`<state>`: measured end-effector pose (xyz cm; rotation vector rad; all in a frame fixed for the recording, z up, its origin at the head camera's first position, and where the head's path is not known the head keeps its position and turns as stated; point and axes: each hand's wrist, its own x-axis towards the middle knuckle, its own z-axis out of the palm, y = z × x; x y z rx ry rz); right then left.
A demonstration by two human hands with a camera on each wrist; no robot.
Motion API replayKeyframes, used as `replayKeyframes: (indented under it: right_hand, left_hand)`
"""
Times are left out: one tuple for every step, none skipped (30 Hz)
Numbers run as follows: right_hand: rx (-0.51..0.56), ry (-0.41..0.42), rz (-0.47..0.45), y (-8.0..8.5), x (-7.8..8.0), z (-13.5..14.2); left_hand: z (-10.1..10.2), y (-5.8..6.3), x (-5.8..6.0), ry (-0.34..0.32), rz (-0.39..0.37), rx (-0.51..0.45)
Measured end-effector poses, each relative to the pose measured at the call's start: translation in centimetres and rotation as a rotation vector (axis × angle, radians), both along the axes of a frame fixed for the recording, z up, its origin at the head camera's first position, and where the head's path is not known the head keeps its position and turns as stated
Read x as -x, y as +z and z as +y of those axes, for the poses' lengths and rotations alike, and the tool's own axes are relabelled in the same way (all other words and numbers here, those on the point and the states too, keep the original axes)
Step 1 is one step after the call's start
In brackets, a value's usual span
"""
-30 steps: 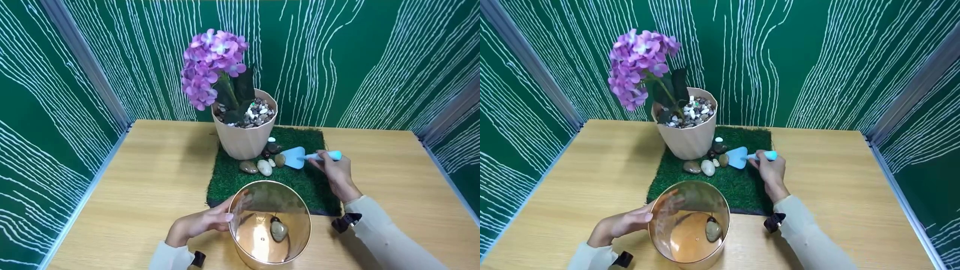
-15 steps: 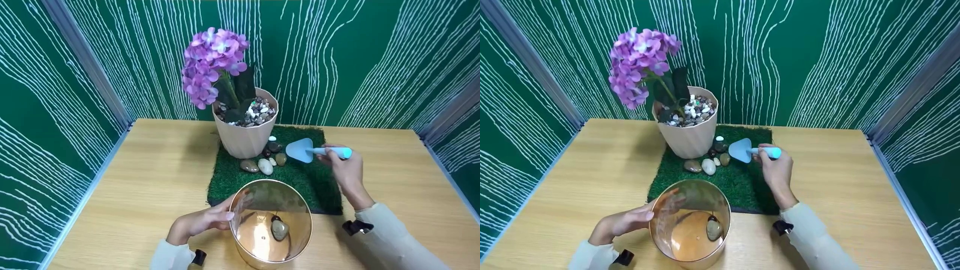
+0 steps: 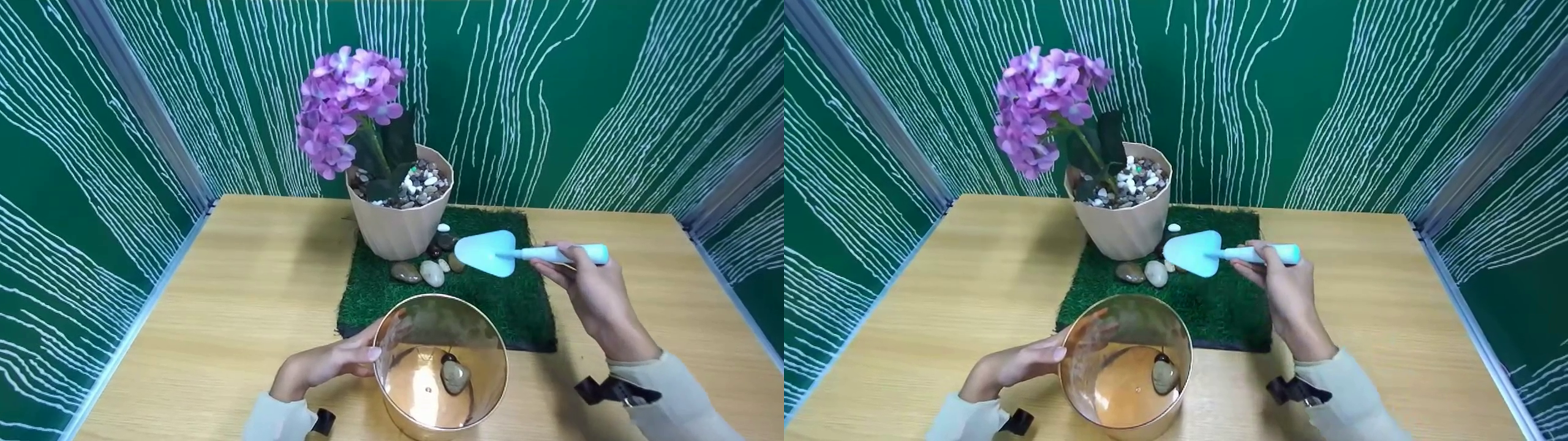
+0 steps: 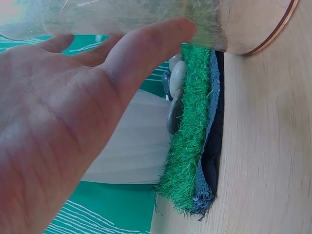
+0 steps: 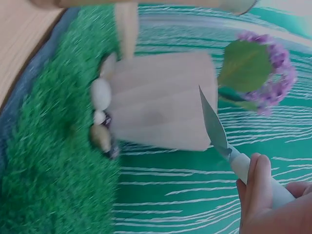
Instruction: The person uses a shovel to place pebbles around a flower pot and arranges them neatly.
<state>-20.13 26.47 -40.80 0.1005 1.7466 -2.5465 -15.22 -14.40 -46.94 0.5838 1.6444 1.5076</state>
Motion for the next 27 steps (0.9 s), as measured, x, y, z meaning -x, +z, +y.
replayKeyframes:
  right_hand:
    - [0.002, 0.011, 0.002, 0.3, -0.3, 0.0]
    - [0.0, 0.022, 0.007, 0.6, -0.6, -0.1]
    - [-0.003, 0.027, 0.013, 0.8, -0.9, -0.2]
    - [-0.004, 0.031, 0.02, 1.1, -1.2, -0.3]
    - [-0.012, 0.037, 0.029, 1.4, -1.5, -0.5]
    - [-0.019, 0.043, 0.04, 1.6, -1.9, -0.6]
    - [-0.028, 0.049, 0.05, 1.9, -2.2, -0.8]
    - [-0.041, 0.057, 0.059, 2.1, -2.5, -0.9]
    - [-0.053, 0.064, 0.067, 2.3, -2.9, -1.1]
    - [-0.068, 0.072, 0.075, 2.5, -3.2, -1.2]
    - [-0.088, 0.077, 0.083, 2.7, -3.6, -1.3]
    - [-0.104, 0.082, 0.089, 2.8, -3.9, -1.5]
    - [-0.121, 0.085, 0.093, 3.0, -4.2, -1.6]
    - [-0.136, 0.088, 0.097, 3.1, -4.5, -1.7]
    - [-0.154, 0.087, 0.101, 3.3, -4.8, -1.9]
    - [-0.176, 0.091, 0.103, 3.4, -5.0, -2.0]
    - [-0.196, 0.097, 0.105, 3.5, -5.3, -2.1]
    - [-0.216, 0.105, 0.107, 3.7, -5.5, -2.2]
    - [-0.236, 0.116, 0.108, 3.8, -5.7, -2.2]
    - [-0.259, 0.131, 0.112, 3.9, -5.9, -2.3]
    - [-0.287, 0.146, 0.117, 4.0, -6.0, -2.3]
    - [-0.317, 0.166, 0.125, 4.1, -6.1, -2.3]
    - [-0.349, 0.185, 0.135, 4.3, -6.3, -2.3]
    - [-0.388, 0.203, 0.148, 4.3, -6.4, -2.3]
    - [-0.426, 0.225, 0.166, 4.4, -6.5, -2.3]
    - [-0.469, 0.247, 0.185, 4.5, -6.7, -2.3]
    - [-0.51, 0.271, 0.206, 4.5, -6.7, -2.3]
  left_hand:
    - [0.0, 0.0, 0.0, 0.002, -0.005, 0.0]
    - [0.0, 0.1, 0.0, 0.003, -0.008, 0.0]
    - [0.0, 0.1, -0.1, 0.002, -0.01, -0.001]
    - [-0.1, 0.1, -0.1, 0.001, -0.011, -0.004]
    - [-0.1, 0.1, -0.1, 0.0, -0.008, -0.005]
    - [-0.1, 0.1, -0.1, -0.001, -0.004, -0.007]
    - [0.0, 0.0, -0.1, -0.004, 0.0, -0.011]
    - [0.0, 0.0, -0.1, -0.007, 0.004, -0.015]
    - [0.0, 0.0, 0.0, -0.01, 0.007, -0.019]
    - [0.0, -0.1, 0.0, -0.01, 0.008, -0.021]
    - [0.0, -0.1, 0.0, -0.011, 0.007, -0.024]
    - [0.0, -0.1, 0.0, -0.011, 0.003, -0.027]
    - [0.0, -0.1, -0.1, -0.011, -0.003, -0.03]
    - [0.0, -0.2, -0.1, -0.009, -0.005, -0.029]
    - [0.0, -0.1, -0.1, -0.006, -0.009, -0.028]
    - [0.0, -0.1, -0.1, -0.004, -0.013, -0.025]
    - [0.0, -0.1, -0.1, 0.0, -0.015, -0.021]
    - [0.0, -0.1, -0.2, 0.002, -0.017, -0.017]
    - [0.0, -0.1, -0.2, 0.005, -0.018, -0.013]
    - [0.0, 0.0, -0.2, 0.007, -0.018, -0.009]
    - [0.0, 0.0, -0.2, 0.007, -0.017, -0.007]
    - [0.0, 0.0, -0.2, 0.006, -0.016, -0.005]
    - [0.0, 0.0, -0.2, 0.006, -0.012, -0.003]
    - [0.0, 0.0, -0.2, 0.004, -0.009, -0.003]
    - [0.0, 0.0, -0.2, 0.003, -0.009, -0.003]
    - [0.1, 0.0, -0.2, 0.002, -0.009, -0.003]
    - [0.1, 0.1, -0.2, 0.0, -0.008, -0.002]
